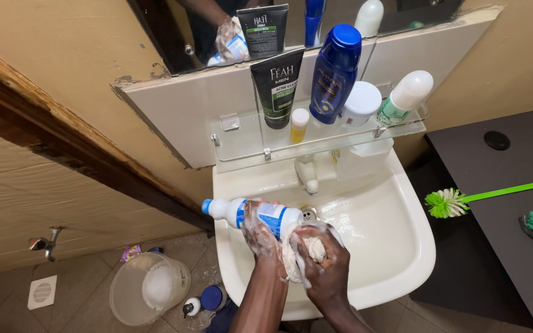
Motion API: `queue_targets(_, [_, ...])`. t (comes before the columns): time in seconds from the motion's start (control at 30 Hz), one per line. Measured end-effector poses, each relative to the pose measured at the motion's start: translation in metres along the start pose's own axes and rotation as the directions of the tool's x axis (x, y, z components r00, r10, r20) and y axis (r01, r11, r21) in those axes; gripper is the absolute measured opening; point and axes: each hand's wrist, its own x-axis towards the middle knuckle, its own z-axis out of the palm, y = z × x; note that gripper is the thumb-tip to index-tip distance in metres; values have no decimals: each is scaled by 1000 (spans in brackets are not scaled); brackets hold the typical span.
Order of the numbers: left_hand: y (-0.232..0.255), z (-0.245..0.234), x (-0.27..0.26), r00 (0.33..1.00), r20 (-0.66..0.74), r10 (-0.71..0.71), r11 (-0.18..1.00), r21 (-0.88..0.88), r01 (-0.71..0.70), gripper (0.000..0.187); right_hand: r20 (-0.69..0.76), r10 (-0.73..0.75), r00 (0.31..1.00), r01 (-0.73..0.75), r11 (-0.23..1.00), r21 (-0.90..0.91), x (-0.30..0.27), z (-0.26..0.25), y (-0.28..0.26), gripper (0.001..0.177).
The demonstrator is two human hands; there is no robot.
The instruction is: Scrubbing a bottle and a plastic cup with a soapy cloth in a bathroom sink.
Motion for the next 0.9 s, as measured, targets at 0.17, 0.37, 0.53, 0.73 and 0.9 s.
queue_targets(0.17, [-5, -5, 19, 1000, -7, 12, 1000, -22, -12, 30, 1, -94, 996, 94, 996, -7, 2, -4, 24, 17])
queue_targets(0.37, [-64, -74, 94, 999, -40, 29, 998, -45, -31, 30, -52, -245, 968, 238, 964, -118, 6, -10, 34, 16])
queue_targets(0.53, [-76, -103, 137, 998, -53, 44, 996, -75, -48, 29, 41, -55, 998, 56, 998, -39, 12, -26, 55, 15])
queue_targets(0.73, [-73, -102, 146, 996, -72, 55, 993, -103, -62, 28, 7, 543, 840, -482, 740, 468, 35, -24, 3, 25])
queue_targets(0.9, [-90, -93, 147, 997, -70, 40, 991, -122, -48, 28, -5, -164, 986, 161, 973, -167, 25, -16, 11, 25])
